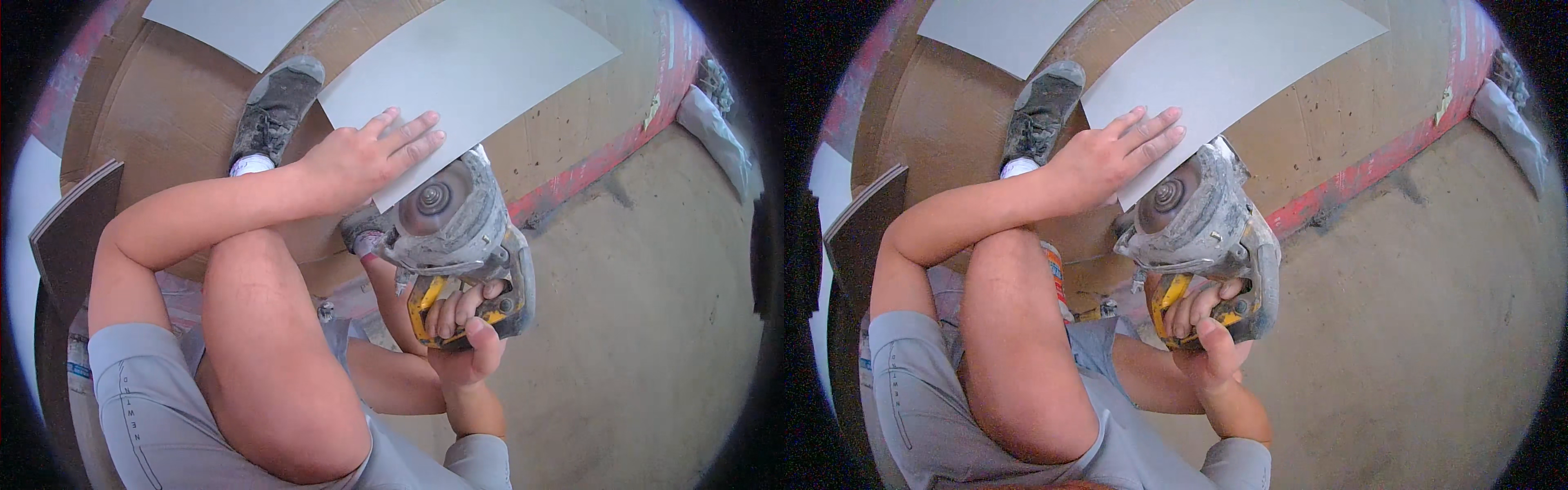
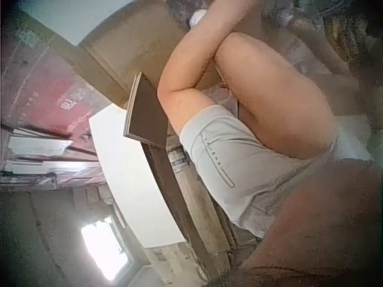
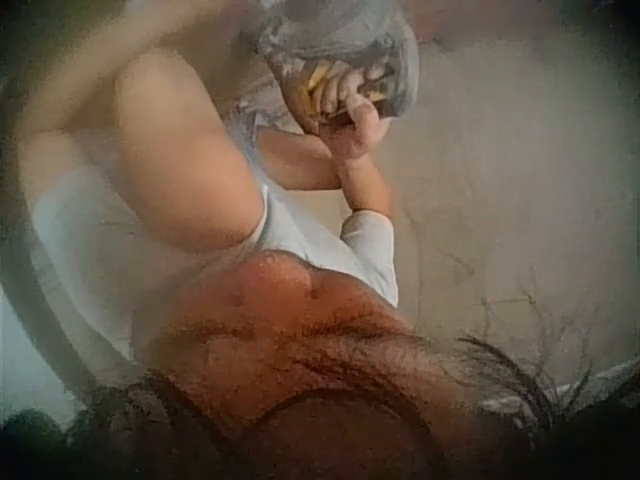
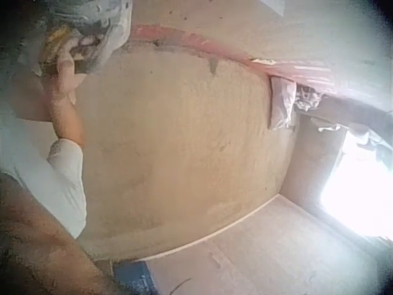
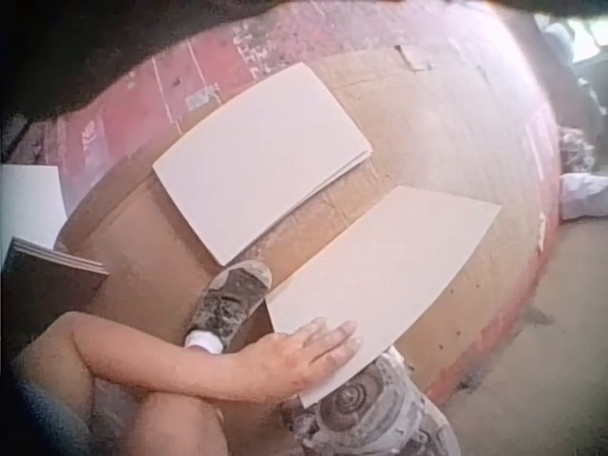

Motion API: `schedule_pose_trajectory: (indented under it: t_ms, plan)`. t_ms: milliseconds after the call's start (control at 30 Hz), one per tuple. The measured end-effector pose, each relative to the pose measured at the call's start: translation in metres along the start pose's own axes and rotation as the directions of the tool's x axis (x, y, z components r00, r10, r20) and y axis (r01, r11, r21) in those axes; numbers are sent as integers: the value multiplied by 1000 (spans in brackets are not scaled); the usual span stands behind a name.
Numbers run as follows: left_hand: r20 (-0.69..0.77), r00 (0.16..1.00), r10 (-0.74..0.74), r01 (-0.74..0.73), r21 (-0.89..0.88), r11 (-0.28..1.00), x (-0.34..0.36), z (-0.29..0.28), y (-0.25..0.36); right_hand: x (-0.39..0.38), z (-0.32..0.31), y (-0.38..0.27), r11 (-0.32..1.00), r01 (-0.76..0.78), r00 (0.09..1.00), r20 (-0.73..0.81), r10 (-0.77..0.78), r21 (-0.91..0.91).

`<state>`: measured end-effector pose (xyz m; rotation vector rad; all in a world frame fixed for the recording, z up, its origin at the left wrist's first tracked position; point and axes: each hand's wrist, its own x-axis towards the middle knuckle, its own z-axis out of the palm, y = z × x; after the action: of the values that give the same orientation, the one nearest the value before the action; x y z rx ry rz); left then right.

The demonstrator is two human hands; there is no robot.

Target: Using a handheld circular saw to cut a ceramic tile into smaller pieces.

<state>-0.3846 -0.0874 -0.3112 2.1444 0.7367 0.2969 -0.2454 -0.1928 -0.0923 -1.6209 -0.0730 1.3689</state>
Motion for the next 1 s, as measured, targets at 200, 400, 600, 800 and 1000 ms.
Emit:
schedule_pose_trajectory:
  t_ms: [200,400,600,800,1000]
  plan:
    - [-4,1000,-5,5,3,1000,-13,11,-15,4,4,23,1000,-6,1000,18,6,-3]
    - [-23,1000,6,-6,9,1000,-14,19,-22,8,4,32,1000,-7,1000,-12,7,-12]
    - [-34,999,-5,6,18,1000,-11,19,-22,8,4,29,1000,-23,1000,-10,22,-15]
    - [-20,1000,1,-1,8,1000,-8,5,-16,2,5,23,1000,-21,1000,11,21,-5]
    - [-40,999,-7,7,0,1000,-13,3,-12,-4,9,19,999,-37,999,12,37,3]
